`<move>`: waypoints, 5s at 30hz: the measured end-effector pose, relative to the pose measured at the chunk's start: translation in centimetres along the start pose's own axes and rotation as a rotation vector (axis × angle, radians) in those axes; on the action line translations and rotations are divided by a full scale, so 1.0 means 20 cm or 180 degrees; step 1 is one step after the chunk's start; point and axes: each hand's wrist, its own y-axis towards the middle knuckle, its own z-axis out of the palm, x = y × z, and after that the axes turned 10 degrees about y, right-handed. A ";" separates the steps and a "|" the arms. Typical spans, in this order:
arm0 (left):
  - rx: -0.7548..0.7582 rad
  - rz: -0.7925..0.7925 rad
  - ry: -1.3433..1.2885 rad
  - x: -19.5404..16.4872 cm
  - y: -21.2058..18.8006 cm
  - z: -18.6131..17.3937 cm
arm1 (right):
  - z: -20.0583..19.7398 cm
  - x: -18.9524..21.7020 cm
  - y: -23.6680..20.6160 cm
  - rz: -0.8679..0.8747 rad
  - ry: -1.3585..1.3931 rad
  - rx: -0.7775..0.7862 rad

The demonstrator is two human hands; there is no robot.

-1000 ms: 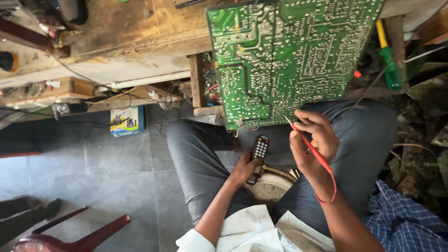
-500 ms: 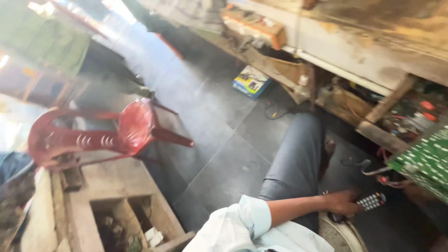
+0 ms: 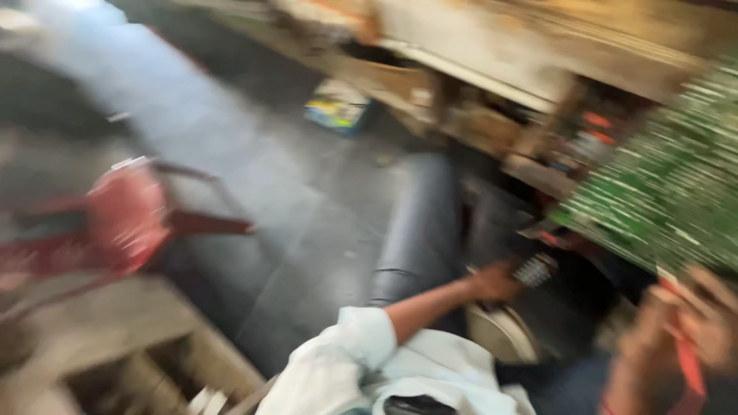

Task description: The person sits on the floor with a large green circuit board on their lap, probes its solder side with a multimeter test lead while holding a remote-like device, then solders points on the board with a soldering iron. They then pick up a smaller yellow board and work on its underside with their hands.

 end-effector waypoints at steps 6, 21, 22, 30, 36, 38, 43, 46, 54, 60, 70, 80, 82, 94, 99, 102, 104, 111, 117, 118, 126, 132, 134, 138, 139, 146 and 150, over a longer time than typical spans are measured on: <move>0.0337 -0.0440 -0.0314 0.05 0.02 0.05 | 0.00 0.07 -0.01 0.0166 0.0291 -0.0010; 0.0384 -0.0442 -0.0458 0.14 0.04 0.13 | -0.01 0.19 0.08 0.0323 0.0154 0.0099; 0.0357 -0.0354 -0.0448 0.13 0.04 0.13 | -0.01 0.19 0.08 0.0312 0.0167 0.0108; 0.0222 -0.0002 -0.0402 0.12 0.03 0.13 | -0.02 0.20 0.08 0.0339 0.0058 0.0131; 0.0128 -0.0086 -0.0026 0.11 0.03 0.12 | -0.02 0.20 0.09 0.0279 0.0032 0.0154; 0.0107 0.0006 -0.0070 0.11 0.03 0.12 | -0.02 0.20 0.09 0.0281 0.0042 0.0155; 0.0128 -0.0069 -0.0118 0.11 0.03 0.12 | -0.02 0.20 0.10 0.0286 0.0052 0.0166; 0.0116 -0.0027 -0.0159 0.11 0.02 0.13 | -0.02 0.22 0.09 0.0255 0.0097 0.0178; 0.0115 -0.0014 -0.0178 0.05 0.01 0.12 | -0.04 0.27 0.08 0.0133 -0.0375 -0.0025; 0.0526 -0.0314 -0.1068 0.12 0.01 0.14 | -0.04 0.25 0.06 0.0313 0.0101 -0.0161; 0.0369 -0.0122 -0.0592 0.16 0.06 0.20 | -0.04 0.35 0.34 -0.0610 -0.0078 -0.0211; 0.0305 -0.0259 -0.0479 0.05 0.03 0.17 | -0.02 0.28 0.44 -0.0848 -0.0107 -0.0239; 0.0257 -0.0352 -0.0126 0.05 0.03 0.16 | -0.03 0.24 0.38 -0.0726 -0.0132 -0.0298; 0.0098 0.0070 -0.0224 -0.07 0.00 0.06 | 0.00 0.12 0.28 -0.0911 -0.0206 -0.0167; 0.0052 -0.0017 0.0064 -0.05 -0.01 0.04 | 0.01 0.11 0.25 -0.0954 -0.0250 -0.0124; 0.0108 -0.0112 0.0108 -0.03 -0.01 0.04 | 0.02 0.11 0.25 -0.0936 -0.0240 -0.0122; 0.0048 0.0026 0.0034 -0.03 -0.01 0.04 | 0.02 0.11 0.26 -0.0977 -0.0274 -0.0113; 0.0100 0.0058 -0.0220 -0.02 0.00 0.05 | 0.04 0.14 0.27 -0.0923 -0.0274 -0.0061; 0.0030 0.0258 -0.0240 0.05 0.04 0.11 | 0.01 0.19 0.29 -0.0975 -0.0633 -0.0018; 0.0094 0.0279 -0.0257 0.06 0.04 0.12 | 0.00 0.19 0.29 -0.1001 -0.0644 -0.0031; 0.0416 -0.0338 -0.0883 0.06 0.03 0.15 | -0.04 0.20 0.31 -0.0981 -0.0682 -0.0016; 0.0246 0.0136 -0.0303 0.09 0.03 0.15 | -0.05 0.17 0.30 -0.0899 -0.0350 -0.0108; 0.0252 0.0101 -0.0265 0.09 0.03 0.15 | -0.06 0.17 0.29 -0.0910 -0.0331 -0.0134; 0.0362 -0.0199 -0.0490 0.09 0.03 0.16 | -0.06 0.20 0.31 -0.1024 -0.0622 -0.0076; 0.0385 -0.0237 -0.0599 0.09 0.03 0.16 | -0.06 0.20 0.32 -0.1044 -0.0652 -0.0066; 0.0344 -0.0025 -0.0628 0.09 0.03 0.17 | -0.07 0.22 0.34 -0.0971 -0.0567 0.0004; 0.0376 -0.0138 -0.0559 0.08 0.02 0.17 | -0.06 0.21 0.35 -0.1030 -0.0581 0.0033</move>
